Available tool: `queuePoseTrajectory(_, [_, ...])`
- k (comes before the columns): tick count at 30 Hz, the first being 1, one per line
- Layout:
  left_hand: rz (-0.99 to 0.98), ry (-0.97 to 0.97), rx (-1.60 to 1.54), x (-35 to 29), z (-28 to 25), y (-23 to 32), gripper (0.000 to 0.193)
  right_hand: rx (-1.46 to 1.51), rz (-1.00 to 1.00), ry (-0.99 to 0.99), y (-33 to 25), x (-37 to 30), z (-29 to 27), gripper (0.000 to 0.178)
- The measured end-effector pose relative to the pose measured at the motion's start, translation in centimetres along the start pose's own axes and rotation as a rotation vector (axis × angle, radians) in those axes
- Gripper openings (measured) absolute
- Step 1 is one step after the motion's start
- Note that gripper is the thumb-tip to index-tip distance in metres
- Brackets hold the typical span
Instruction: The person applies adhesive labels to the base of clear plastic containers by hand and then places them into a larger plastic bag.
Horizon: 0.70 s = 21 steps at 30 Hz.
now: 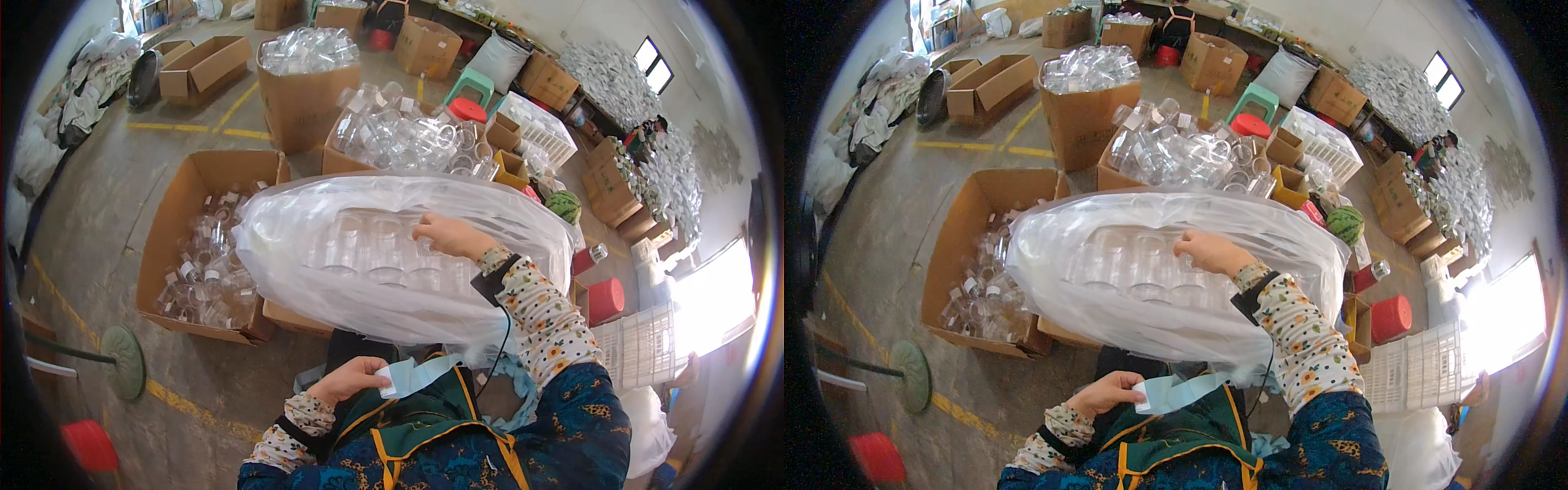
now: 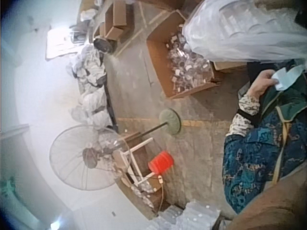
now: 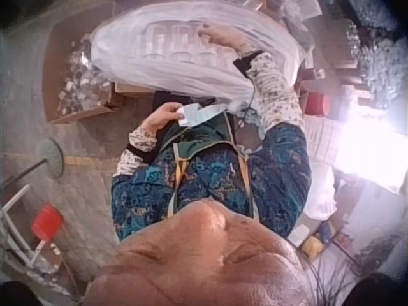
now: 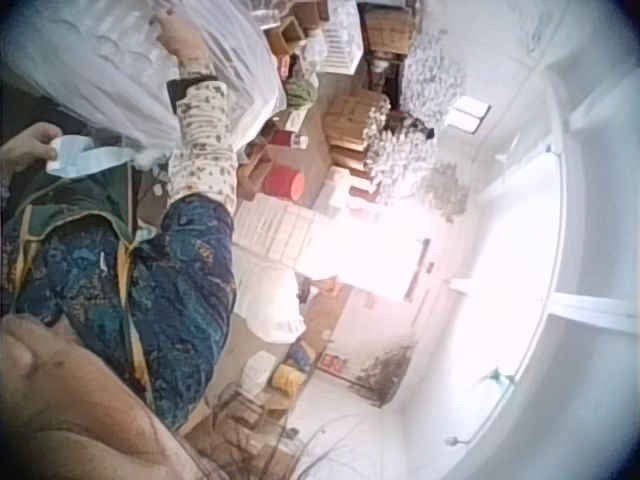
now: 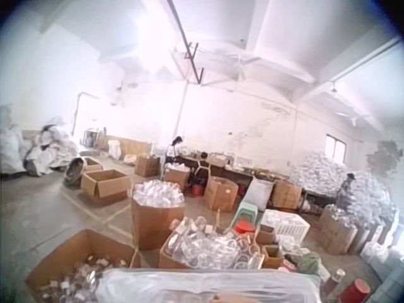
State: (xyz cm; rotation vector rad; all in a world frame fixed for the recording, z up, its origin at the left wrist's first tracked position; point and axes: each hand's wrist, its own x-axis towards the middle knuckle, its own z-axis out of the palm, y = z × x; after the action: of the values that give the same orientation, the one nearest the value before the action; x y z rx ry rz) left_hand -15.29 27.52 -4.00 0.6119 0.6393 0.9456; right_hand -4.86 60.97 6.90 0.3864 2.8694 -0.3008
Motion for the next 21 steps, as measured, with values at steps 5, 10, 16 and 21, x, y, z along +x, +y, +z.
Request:
queuePoseTrajectory(5, [0.014, -0.020, 0.027, -0.2, -0.5, 0.0, 0.018, -0.151, 0.132, 0.237, -1.8, -1.1, 0.2, 0.046])
queuePoseTrajectory(10, [-0.007, -0.046, 0.125, 0.9, 1.3, 1.6, 0.017, -0.061, 0.013, 0.396, -0.1, -5.6, 4.7, 0.039])
queuePoseTrajectory(16, [0.000, 0.045, 0.286, 1.7, 5.7, 2.5, 0.015, 0.659, 0.090, 0.317, -10.5, -16.6, 4.5, 0.023])
queuePoseTrajectory(21, [0.269, -0.047, 0.005, 2.3, 11.8, 3.2, 0.026, 1.164, 0.300, 0.201, -12.7, -29.6, 11.7, 0.018])
